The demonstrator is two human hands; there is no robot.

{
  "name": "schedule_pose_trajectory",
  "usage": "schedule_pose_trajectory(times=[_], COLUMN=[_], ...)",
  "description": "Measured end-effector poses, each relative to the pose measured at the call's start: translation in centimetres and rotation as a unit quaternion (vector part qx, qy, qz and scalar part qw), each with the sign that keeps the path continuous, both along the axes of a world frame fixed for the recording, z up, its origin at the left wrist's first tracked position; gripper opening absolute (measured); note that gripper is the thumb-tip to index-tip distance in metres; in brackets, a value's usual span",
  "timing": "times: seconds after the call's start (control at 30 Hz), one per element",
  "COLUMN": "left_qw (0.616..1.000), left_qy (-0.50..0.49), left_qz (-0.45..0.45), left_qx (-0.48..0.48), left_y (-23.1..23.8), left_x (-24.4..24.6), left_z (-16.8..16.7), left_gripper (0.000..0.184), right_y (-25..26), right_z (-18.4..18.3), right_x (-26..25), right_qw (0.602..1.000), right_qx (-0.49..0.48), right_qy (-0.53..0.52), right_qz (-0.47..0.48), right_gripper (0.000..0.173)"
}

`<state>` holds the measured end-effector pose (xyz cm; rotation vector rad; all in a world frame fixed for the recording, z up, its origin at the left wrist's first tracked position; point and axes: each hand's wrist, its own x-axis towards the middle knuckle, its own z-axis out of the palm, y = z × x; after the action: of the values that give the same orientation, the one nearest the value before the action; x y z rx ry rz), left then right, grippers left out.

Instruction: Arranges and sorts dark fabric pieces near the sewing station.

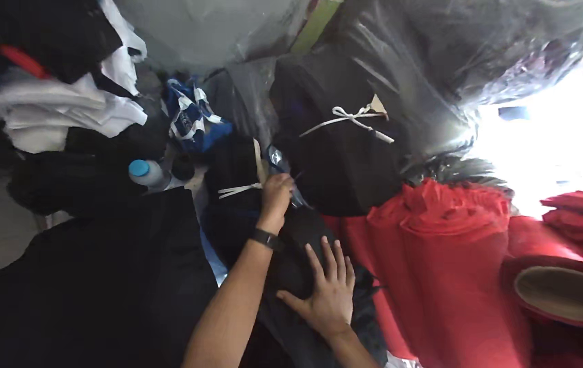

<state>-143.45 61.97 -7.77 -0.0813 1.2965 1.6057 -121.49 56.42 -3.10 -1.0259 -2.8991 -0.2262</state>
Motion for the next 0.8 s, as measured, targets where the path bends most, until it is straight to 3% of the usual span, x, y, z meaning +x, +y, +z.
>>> schedule_pose_trajectory(times=[0.03,0.13,0.27,0.4,0.57,0.73,0.8], left_qw=[0.999,0.980,0.971,0.977,0.969,0.982,0.986], left_qy=[-0.010,0.096,0.135,0.058,0.073,0.027,-0.036], left_qz=[-0.046,-0.162,-0.173,-0.189,-0.227,-0.182,-0.159], left_qx=[0.007,-0.057,-0.099,-0.079,-0.062,-0.043,-0.019], left_y=[1.2,4.2,4.2,4.2,4.2,7.3,8.4], left_x=[0.7,1.2,2.2,2.3,2.4,3.9,4.4], left_z=[-0.2,-0.9,-0.5,1.2,4.4,2.1,2.3], left_gripper=[0.043,0.088,0.111,0.107,0.104,0.098,0.100], right_y=[-0.1,0.2,0.0,0.0,0.2,0.4,0.2], right_z=[0.0,0.0,0.1,0.6,0.6,1.0,1.2], right_x=[0.1,-0.1,0.0,-0.1,-0.3,-0.6,-0.4], right_qw=[1.000,1.000,1.000,1.000,0.999,0.999,0.998], right_qx=[-0.003,0.001,-0.010,-0.016,-0.030,-0.047,-0.060], right_qy=[0.001,0.002,0.005,-0.001,0.003,0.006,0.008], right_qz=[0.000,0.000,-0.003,-0.012,-0.011,-0.015,-0.018], right_gripper=[0.113,0.113,0.111,0.111,0.111,0.110,0.109])
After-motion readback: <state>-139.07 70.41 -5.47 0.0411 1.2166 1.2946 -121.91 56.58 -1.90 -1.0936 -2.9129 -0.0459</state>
